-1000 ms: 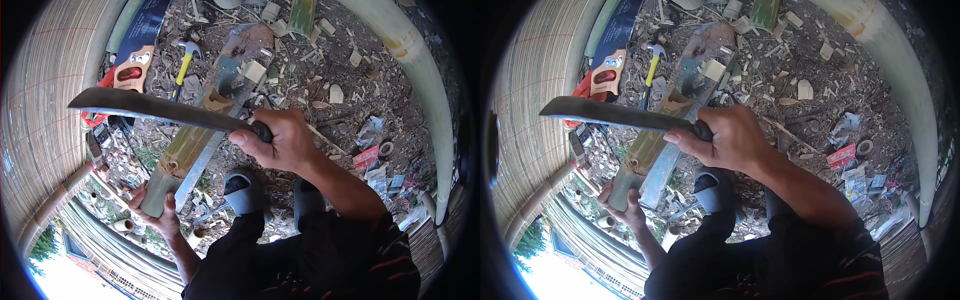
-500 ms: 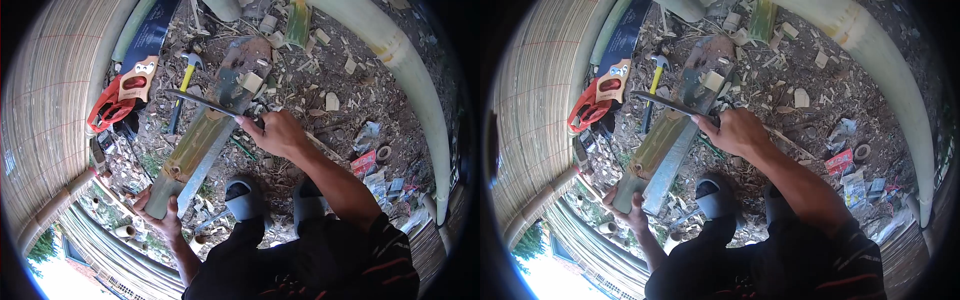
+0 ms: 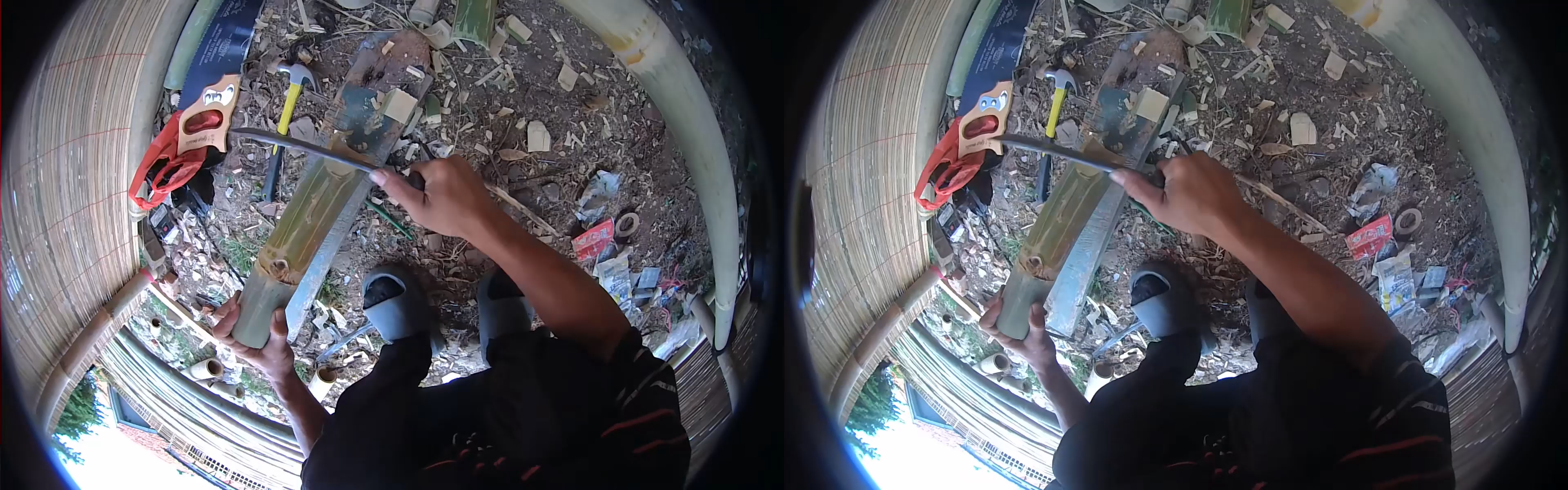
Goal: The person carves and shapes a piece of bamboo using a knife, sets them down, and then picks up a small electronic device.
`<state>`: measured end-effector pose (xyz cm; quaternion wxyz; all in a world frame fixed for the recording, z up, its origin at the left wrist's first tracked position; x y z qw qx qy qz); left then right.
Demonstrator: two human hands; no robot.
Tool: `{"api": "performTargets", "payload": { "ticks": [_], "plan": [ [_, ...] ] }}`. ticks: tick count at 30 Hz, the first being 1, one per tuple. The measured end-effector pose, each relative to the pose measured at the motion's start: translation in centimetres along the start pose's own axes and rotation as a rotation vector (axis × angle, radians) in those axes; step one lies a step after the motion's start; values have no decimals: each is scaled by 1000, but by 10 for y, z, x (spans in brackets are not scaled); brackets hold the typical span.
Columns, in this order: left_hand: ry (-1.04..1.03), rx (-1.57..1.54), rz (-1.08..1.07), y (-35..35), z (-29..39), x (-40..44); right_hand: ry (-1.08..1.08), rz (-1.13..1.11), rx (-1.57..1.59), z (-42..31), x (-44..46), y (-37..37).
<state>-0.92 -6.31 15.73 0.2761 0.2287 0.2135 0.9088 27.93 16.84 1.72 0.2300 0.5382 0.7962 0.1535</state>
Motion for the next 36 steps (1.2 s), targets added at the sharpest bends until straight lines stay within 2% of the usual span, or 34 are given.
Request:
{"api": "performTargets", "payload": {
  "ticks": [1, 2, 3, 5, 6, 9, 10, 11, 12, 14, 16, 17, 18, 19, 20, 21, 23, 25, 27, 28, 31, 32, 33, 35, 36],
  "plan": [
    [17, -4, 15, -1, 0, 1, -178, -111, -204, 27, 8, -5],
    [-7, -21, -9, 1, 1, 2, -235, -129, -194, 36, 6, -5],
    [-39, -41, 4, -4, -2, 1, -187, -116, -195, 23, 26, 0],
    [-41, 20, 3, 0, -4, 1, -128, -26, -186, -2, 2, 17],
    [-15, -13, 20, -4, -3, -2, -91, -35, -67, -24, -1, 26],
    [-44, 13, 7, 3, -1, -5, -18, 56, 44, -15, -2, 11],
    [-41, -1, -5, -2, 1, -6, -71, -12, -256, 28, 4, -6],
    [-48, -13, -16, -3, 4, -2, -49, 18, -258, 19, 10, 6],
    [6, -78, -11, -3, 5, -8, -112, -41, -278, 17, 16, 8],
    [42, -62, -157, -6, 31, -19, -274, -118, -245, 27, 2, 1],
    [130, -75, -296, -10, 44, -32, -243, -77, -209, 35, -1, 0],
    [125, -74, -296, -7, 55, -35, -226, -51, -168, 39, -7, -3],
    [296, -63, -378, -13, 56, -45, -127, 37, -181, 33, -10, 0],
    [465, -52, -461, -18, 53, -54, -117, 45, -176, 34, -13, -3],
    [590, -115, -466, -18, 44, -59, -38, 124, -215, 29, -15, 0],
    [578, -121, -464, -20, 50, -57, 42, 204, -255, 21, -16, 6],
    [784, -201, -504, -34, 56, -62, 77, 232, -289, 14, -19, 9],
    [771, -163, -498, -41, 62, -64, 36, 206, -270, 14, -20, 10],
    [757, 221, -614, -45, 55, -72, 32, 222, -259, 9, -20, 17],
    [590, 288, -569, -43, 51, -71, 19, 221, -247, 6, -23, 19],
    [496, 343, -537, -44, 57, -72, 56, 167, -95, -32, -40, 40],
    [554, 364, -530, -43, 54, -74, 172, 224, 39, -58, -47, 55],
    [556, 371, -535, -44, 55, -74, 165, 222, 42, -59, -48, 55],
    [604, 348, -529, -43, 55, -72, 374, 324, 237, -79, -54, 63],
    [605, 354, -527, -41, 55, -73, 264, 248, 121, -50, -46, 43]
  ]
}}
Point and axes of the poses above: each hand's wrist, its own x-axis towards the middle knuckle, its own y-axis out of the back of the hand, z = x × y, the point moved 8 cm from there along x, towards the middle knuckle, and after that the axes turned 14 degrees about z, right-handed, at the moved point
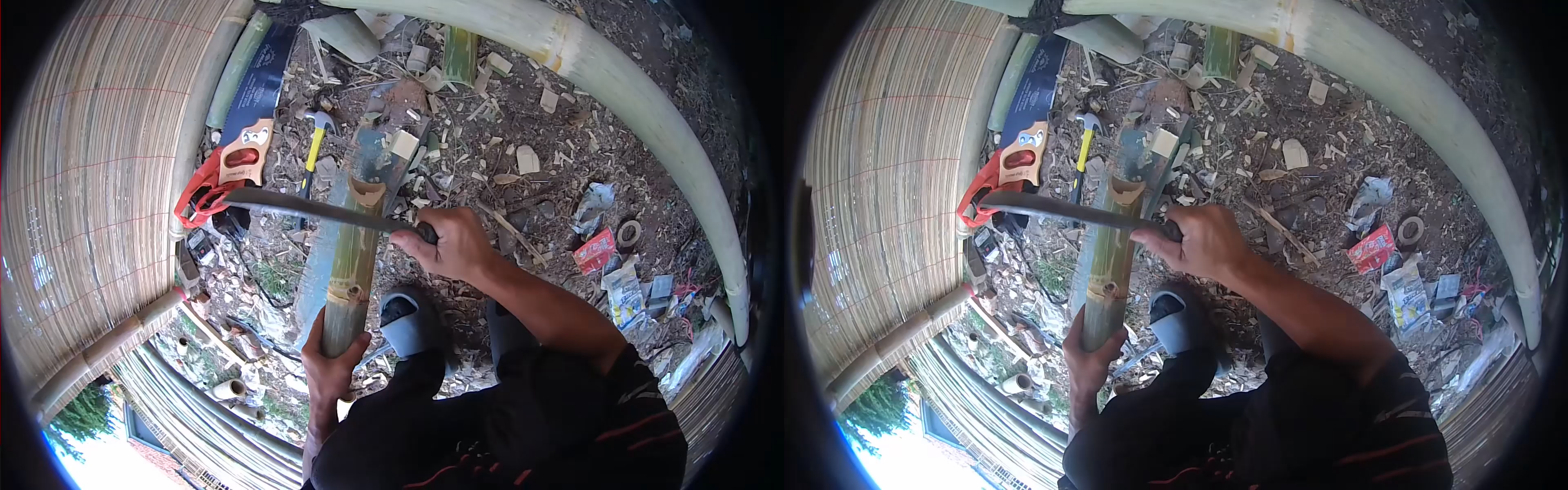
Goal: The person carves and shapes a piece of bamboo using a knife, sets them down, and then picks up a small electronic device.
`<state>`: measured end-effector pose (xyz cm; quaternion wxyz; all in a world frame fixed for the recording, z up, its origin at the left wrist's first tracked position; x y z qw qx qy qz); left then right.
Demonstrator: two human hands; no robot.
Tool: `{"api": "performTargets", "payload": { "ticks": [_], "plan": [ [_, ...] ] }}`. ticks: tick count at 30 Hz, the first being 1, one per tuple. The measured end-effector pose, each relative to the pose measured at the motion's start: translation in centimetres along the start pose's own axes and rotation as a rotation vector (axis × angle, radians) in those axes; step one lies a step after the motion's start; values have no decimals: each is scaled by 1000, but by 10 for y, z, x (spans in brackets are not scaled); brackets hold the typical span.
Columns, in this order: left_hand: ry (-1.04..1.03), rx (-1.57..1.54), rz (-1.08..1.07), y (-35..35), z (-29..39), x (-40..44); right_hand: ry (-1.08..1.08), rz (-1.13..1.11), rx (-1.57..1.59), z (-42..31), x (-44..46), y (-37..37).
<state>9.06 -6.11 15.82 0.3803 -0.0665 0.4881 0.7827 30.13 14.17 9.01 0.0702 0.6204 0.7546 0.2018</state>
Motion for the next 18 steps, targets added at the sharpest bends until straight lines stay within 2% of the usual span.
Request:
{"api": "performTargets", "payload": {
  "ticks": [1, 3, 4, 5, 7, 8, 9, 11, 12, 13, 14, 15, 16, 17, 18],
  "plan": [
    [8, -24, -17, -2, -2, 0, -3, 3, 2, 9, -4, -6],
    [-2, -64, -25, -8, 7, 4, -255, -171, -257, 48, -4, -22],
    [43, -95, -29, -9, 11, 2, -180, -203, -339, 33, 6, -16],
    [94, -105, -51, -9, 9, 1, -211, -199, -340, 17, 4, -6],
    [99, -108, -54, -13, 3, 6, 17, 42, 5, -38, 18, 19],
    [97, -98, -67, -11, -1, 6, 139, 91, 62, -47, 18, 23],
    [83, -91, -80, -9, -2, 7, 125, 87, 65, -31, 16, 15],
    [82, -117, -82, -9, -13, 9, -139, -157, -311, 49, 1, -27],
    [57, -107, -70, -7, -12, 8, -251, -189, -273, 56, 6, -27],
    [22, -112, -47, -12, -6, 14, -227, -178, -278, 56, 19, -25],
    [160, -175, -94, -13, -12, 9, -125, -185, -325, 49, 23, -25],
    [170, -145, -113, -10, -14, 10, -72, -193, -369, 24, 20, -17],
    [136, -143, -115, -10, -15, 14, -56, -99, -202, -3, 22, -3],
    [111, -147, -109, -10, -16, 16, -53, -117, -196, -3, 24, -5],
    [119, -130, -107, -9, -17, 17, 77, -23, -11, -16, 23, 1]
  ]
}}
Point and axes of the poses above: each hand's wrist, its own x-axis towards the middle knuckle, its own y-axis out of the back of the hand, z = x × y, the point moved 8 cm from there along x, towards the middle knuckle, and after that the axes turned 14 degrees about z, right-handed, at the moved point
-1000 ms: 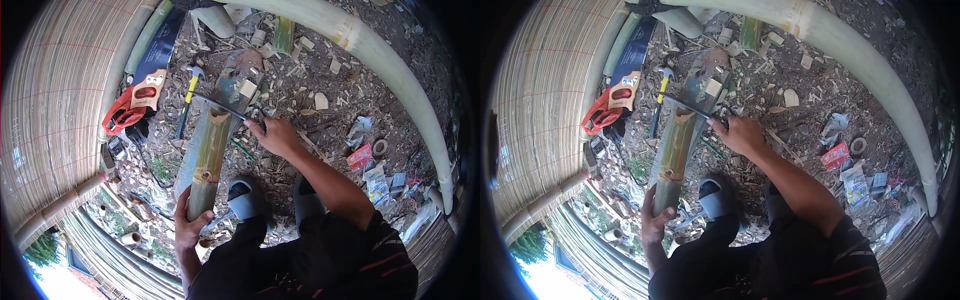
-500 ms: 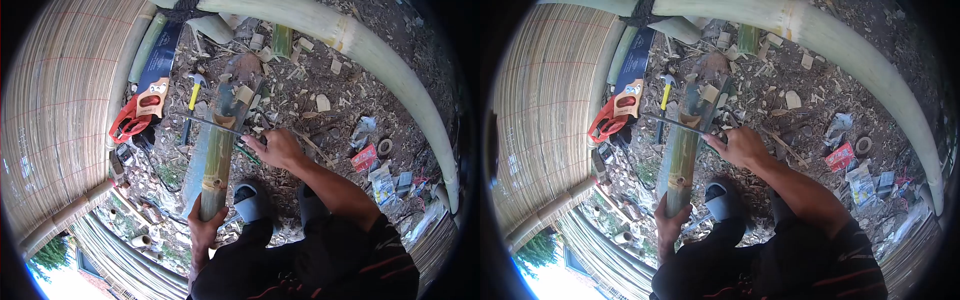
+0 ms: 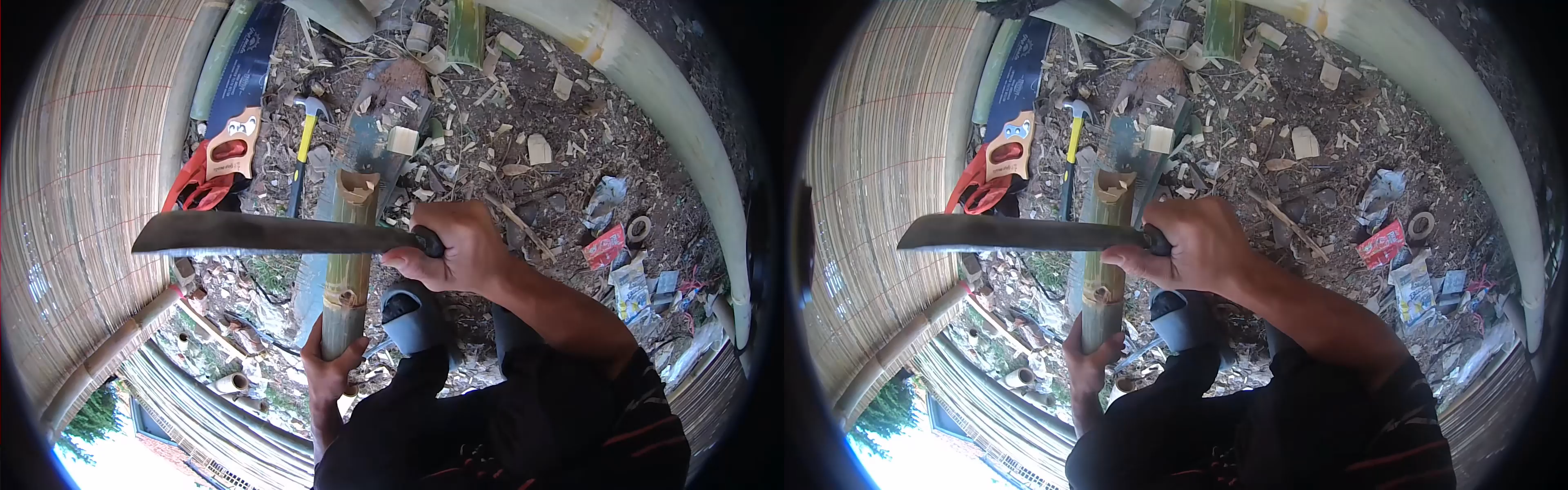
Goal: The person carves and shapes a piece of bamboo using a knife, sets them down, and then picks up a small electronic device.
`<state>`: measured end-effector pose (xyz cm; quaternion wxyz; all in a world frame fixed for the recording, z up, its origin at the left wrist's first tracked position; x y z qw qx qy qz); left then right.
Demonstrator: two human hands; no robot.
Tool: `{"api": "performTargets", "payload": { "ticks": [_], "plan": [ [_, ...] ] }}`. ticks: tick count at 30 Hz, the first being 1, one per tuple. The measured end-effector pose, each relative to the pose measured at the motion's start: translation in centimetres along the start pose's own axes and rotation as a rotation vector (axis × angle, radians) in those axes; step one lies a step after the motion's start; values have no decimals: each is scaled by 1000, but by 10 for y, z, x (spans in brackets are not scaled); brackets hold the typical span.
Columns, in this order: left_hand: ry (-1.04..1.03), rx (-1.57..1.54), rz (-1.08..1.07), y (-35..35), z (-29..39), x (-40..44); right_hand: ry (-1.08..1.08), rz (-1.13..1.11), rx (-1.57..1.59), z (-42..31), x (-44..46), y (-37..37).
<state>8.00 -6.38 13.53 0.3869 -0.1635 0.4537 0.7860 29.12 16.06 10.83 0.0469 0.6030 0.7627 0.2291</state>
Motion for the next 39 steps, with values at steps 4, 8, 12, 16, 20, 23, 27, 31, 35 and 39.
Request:
{"api": "performTargets", "payload": {
  "ticks": [4, 8, 12, 16, 20, 23, 27, 31, 35, 39],
  "plan": [
    [-142, 46, 23, 4, 1, 8, -191, -126, -160, 54, -24, -25],
    [-53, -86, -20, -2, -4, 12, -131, -130, -192, 14, -3, -4],
    [0, -69, -25, 7, -10, 14, -96, -95, -46, 62, -27, -37],
    [1, -174, -61, 4, -17, 17, -235, -245, -302, 58, -12, -30],
    [50, -250, -86, 6, -22, 24, 51, 19, 2, 14, -8, -9],
    [-53, -84, -56, 10, -18, 31, -58, -114, -210, 54, -10, -27],
    [52, -198, -99, 4, -26, 32, -135, -212, -339, 34, 9, -21],
    [87, -287, -131, 12, -28, 36, 134, 75, 122, 15, 1, -15],
    [63, -262, -160, 15, -34, 40, -321, -285, -345, 58, -10, -31],
    [141, -361, -142, 12, -46, 46, -2, -41, 26, 25, -10, -23]
  ]
}}
Point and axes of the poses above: each hand's wrist, its own x-axis towards the middle knuckle, its own y-axis out of the back of the hand, z = x × y, the point moved 8 cm from there along x, towards the middle knuckle, and after that the axes turned 14 degrees about z, right-handed, at the moved point
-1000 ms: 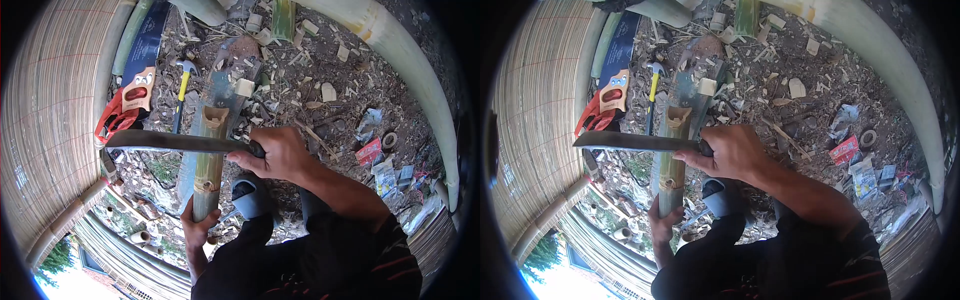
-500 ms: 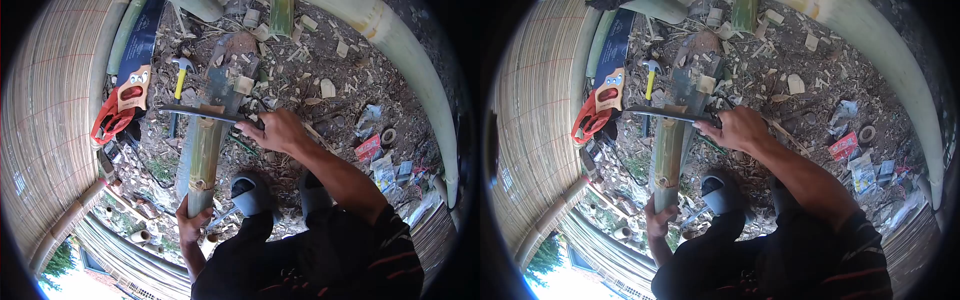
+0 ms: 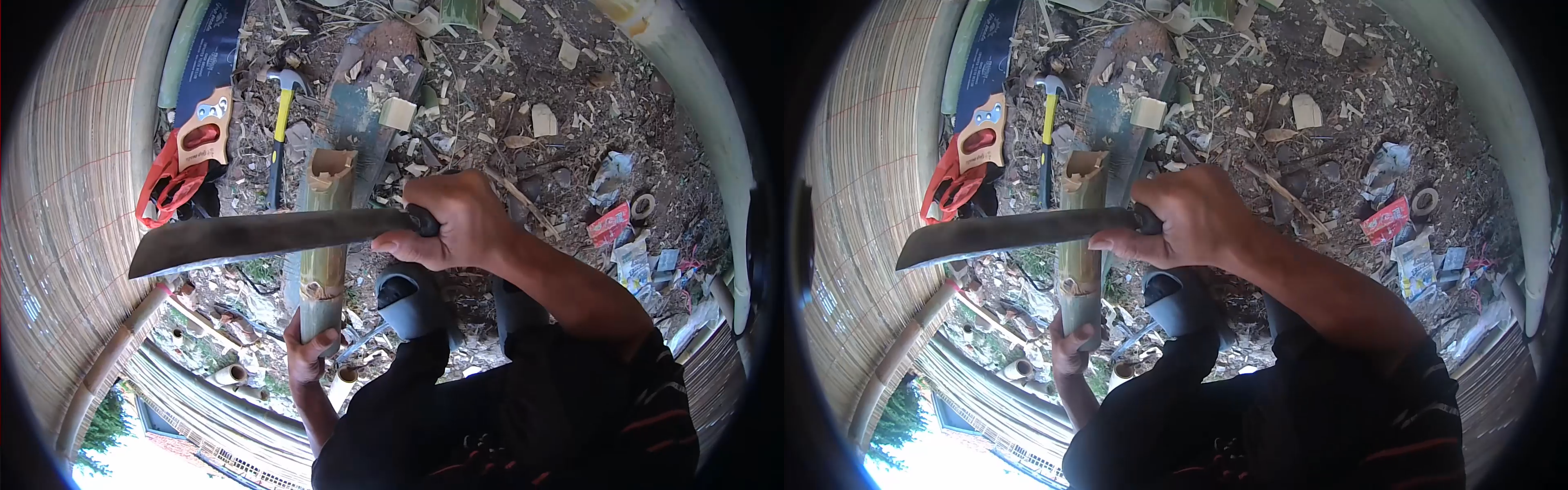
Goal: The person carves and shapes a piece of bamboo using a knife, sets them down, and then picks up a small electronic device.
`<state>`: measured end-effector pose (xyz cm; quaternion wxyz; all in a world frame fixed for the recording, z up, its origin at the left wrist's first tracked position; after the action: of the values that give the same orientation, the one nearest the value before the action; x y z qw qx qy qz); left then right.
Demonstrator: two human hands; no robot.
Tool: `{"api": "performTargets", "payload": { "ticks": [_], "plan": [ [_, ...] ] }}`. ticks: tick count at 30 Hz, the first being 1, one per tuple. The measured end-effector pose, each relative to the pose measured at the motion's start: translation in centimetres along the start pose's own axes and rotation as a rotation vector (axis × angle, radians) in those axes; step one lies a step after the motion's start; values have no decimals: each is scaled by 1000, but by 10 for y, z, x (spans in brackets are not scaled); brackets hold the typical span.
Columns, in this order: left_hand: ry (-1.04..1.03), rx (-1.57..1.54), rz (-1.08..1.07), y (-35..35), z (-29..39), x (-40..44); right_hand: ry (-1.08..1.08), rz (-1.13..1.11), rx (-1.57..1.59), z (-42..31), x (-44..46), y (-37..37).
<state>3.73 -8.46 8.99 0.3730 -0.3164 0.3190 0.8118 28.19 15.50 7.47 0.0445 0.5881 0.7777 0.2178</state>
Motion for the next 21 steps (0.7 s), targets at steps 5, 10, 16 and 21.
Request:
{"api": "performTargets", "payload": {
  "ticks": [5, 10, 16, 21],
  "plan": [
    [-14, -17, -3, 3, -6, 8, -192, -266, -375, 29, 11, -10],
    [76, -60, -57, 5, -12, 9, -10, -64, -100, 13, 2, 3],
    [5, -11, -59, 0, -16, 19, -136, -232, -375, 19, 14, 0],
    [93, -83, -112, 10, -17, 15, -169, -157, -303, 32, 2, -8]
  ]
}}
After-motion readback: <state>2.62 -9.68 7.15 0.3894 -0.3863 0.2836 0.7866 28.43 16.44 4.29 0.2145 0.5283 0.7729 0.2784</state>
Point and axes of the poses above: each hand's wrist, its own x-axis towards the middle knuckle, its own y-axis out of the back of the hand, z = x × y, the point moved 8 cm from there along x, towards the middle knuckle, and after that the axes turned 14 degrees about z, right-handed, at the moved point
